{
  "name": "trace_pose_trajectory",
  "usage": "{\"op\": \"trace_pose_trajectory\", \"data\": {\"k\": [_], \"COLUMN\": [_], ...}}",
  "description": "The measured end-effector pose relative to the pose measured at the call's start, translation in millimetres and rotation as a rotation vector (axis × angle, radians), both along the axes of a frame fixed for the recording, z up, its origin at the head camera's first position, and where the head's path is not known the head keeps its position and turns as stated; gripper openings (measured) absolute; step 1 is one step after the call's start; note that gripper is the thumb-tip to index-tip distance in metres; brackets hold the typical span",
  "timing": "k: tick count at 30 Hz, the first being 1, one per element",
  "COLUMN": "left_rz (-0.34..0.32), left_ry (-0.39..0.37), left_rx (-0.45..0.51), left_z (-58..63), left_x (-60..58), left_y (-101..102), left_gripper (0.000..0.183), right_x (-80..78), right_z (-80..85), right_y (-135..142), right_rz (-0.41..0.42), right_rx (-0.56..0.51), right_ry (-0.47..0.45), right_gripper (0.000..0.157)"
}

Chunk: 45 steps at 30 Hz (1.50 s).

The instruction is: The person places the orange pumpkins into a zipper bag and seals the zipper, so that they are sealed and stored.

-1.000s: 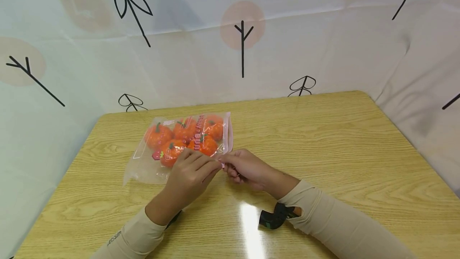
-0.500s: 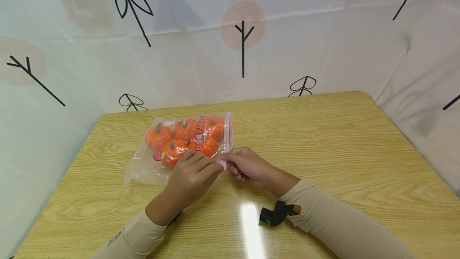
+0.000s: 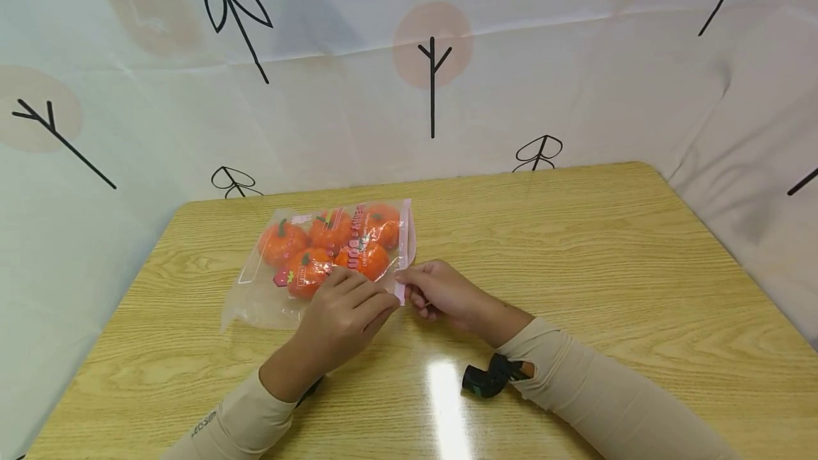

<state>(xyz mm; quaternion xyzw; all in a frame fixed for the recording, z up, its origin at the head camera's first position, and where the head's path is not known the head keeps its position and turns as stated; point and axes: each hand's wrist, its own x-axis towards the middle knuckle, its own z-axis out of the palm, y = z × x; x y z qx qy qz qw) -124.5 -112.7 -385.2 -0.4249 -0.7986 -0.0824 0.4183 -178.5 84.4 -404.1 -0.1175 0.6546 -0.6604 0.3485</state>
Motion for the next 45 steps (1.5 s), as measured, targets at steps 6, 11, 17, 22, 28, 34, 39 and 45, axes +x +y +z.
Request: {"op": "trace_pose_trajectory", "data": {"k": [6, 11, 17, 22, 28, 34, 39, 45], "left_rz": [-0.016, -0.038, -0.059, -0.067, -0.102, -0.167, -0.181, -0.183], "left_ry": [0.000, -0.003, 0.019, 0.030, 0.071, 0.111, 0.106, 0.066], "left_rx": [0.013, 0.036, 0.045, 0.040, 0.052, 0.155, 0.185, 0.150], "left_z": [1.0, 3.6, 6.9, 8.4, 11.5, 16.6, 18.1, 15.1], "left_x": [0.9, 3.1, 5.6, 7.4, 8.7, 9.3, 10.1, 10.3], "left_y": [1, 2, 5, 6, 7, 7, 7, 8], "left_gripper": [0.024, 0.023, 0.023, 0.022, 0.019, 0.012, 0.013, 0.011], "right_x": [-1.4, -1.9, -4.6, -8.6, -9.3, -4.7, -2.7, -4.6], "right_z": [1.9, 6.9, 9.0, 8.1, 15.5, 28.8, 35.5, 36.3], "right_y": [1, 1, 4, 7, 10, 12, 12, 13], "right_rz": [-0.016, -0.051, -0.079, -0.094, -0.096, -0.102, -0.126, -0.141], "right_rx": [0.020, 0.042, 0.060, 0.070, 0.086, 0.031, 0.049, 0.079], "right_ry": [0.021, 0.038, 0.050, 0.071, 0.221, 0.349, 0.379, 0.367], "right_gripper": [0.042, 0.038, 0.038, 0.037, 0.038, 0.038, 0.037, 0.037]}}
